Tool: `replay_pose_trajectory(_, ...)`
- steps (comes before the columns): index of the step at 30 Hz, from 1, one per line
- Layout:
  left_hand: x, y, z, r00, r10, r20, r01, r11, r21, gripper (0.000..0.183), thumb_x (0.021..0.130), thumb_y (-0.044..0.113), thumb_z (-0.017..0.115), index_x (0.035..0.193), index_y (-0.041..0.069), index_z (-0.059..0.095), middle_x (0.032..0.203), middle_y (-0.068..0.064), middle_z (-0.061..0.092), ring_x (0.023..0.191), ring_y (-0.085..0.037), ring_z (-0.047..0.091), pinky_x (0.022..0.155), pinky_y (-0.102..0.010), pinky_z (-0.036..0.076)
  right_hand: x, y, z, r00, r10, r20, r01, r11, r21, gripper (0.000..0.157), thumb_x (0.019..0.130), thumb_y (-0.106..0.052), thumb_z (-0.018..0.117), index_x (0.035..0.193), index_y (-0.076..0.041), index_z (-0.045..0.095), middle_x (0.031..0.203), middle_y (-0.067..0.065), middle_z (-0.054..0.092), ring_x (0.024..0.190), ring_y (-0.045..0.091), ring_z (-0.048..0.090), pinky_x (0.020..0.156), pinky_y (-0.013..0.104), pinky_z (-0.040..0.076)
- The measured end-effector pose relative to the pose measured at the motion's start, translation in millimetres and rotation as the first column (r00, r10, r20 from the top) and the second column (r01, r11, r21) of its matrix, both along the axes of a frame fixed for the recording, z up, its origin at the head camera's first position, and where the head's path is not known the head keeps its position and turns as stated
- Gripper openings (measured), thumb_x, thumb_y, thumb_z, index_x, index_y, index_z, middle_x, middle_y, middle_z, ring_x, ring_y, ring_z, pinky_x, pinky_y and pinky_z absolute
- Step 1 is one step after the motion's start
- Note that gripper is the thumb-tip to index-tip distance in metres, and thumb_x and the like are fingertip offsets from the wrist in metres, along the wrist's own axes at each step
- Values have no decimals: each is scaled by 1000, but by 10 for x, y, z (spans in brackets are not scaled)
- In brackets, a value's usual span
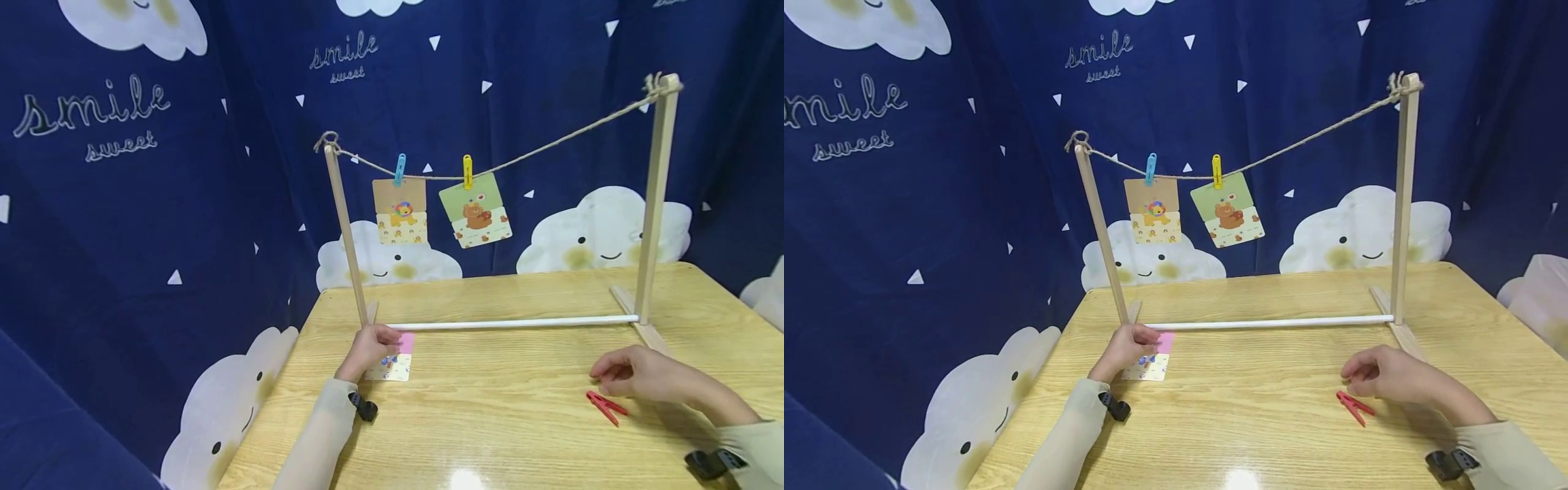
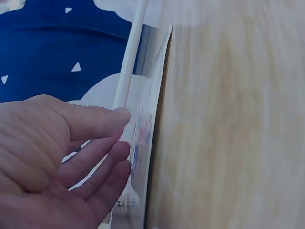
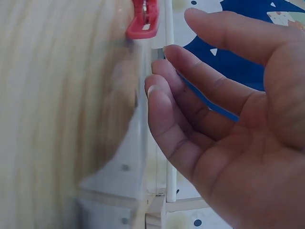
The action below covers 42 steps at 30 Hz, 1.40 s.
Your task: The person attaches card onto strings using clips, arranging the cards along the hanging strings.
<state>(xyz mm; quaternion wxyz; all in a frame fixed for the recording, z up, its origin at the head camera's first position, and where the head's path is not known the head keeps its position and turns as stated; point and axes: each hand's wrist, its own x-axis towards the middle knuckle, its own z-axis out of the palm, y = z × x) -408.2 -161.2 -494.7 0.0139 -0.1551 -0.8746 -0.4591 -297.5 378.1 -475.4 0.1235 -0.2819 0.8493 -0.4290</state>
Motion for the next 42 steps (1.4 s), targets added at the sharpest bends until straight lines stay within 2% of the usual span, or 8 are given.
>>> replay_pose_trajectory(4, 2, -2, -11, 1000, -10, 1, 10, 1000, 11, 23, 86, -2, 81, 110, 0, 78, 101, -13, 78, 89, -20, 73, 78, -31, 60, 13, 20, -14, 1000, 4, 9, -4, 1000, 10, 25, 98, -9, 71, 116, 8, 67, 98, 2, 71, 84, 3, 63, 69, 24, 54)
replay_pose_trajectory(10, -11, -8, -52, 1000, -15, 8, 14, 999, 28, 21, 88, -3, 78, 109, -1, 78, 101, -13, 78, 89, -21, 73, 77, -31, 60, 31, 20, -25, 997, 2, 81, -2, 1000, -8, 27, 95, -11, 75, 113, 6, 65, 91, 3, 67, 78, 5, 60, 63, 24, 50)
replay_pose_trajectory(17, 25, -2, -35, 1000, 2, 18, -2, 1000, 21, 21, 87, -2, 79, 108, 0, 78, 100, -12, 78, 88, -19, 73, 77, -31, 60, 58, 14, -37, 998, -21, 64, 20, 999, 27, 28, 89, -14, 81, 106, 3, 66, 84, -1, 63, 74, 4, 57, 60, 23, 48)
replay_pose_trajectory(31, 48, 58, -58, 1000, 7, -1, -7, 1000, -2, 21, 81, -7, 83, 101, -1, 79, 94, -14, 77, 80, -15, 68, 72, -27, 57, 78, 39, -49, 997, 33, 72, -33, 999, 1, 30, 88, -10, 81, 107, 5, 63, 84, 1, 61, 70, 3, 54, 55, 24, 45)
replay_pose_trajectory(42, 116, 109, -27, 1000, -1, -4, 1, 1000, -15, 21, 80, -4, 85, 100, 1, 79, 89, -11, 76, 77, -13, 68, 70, -27, 57, 115, 18, -36, 999, 27, 19, -27, 999, 41, 34, 85, -15, 86, 104, 0, 63, 82, -1, 58, 70, 1, 52, 55, 24, 43)
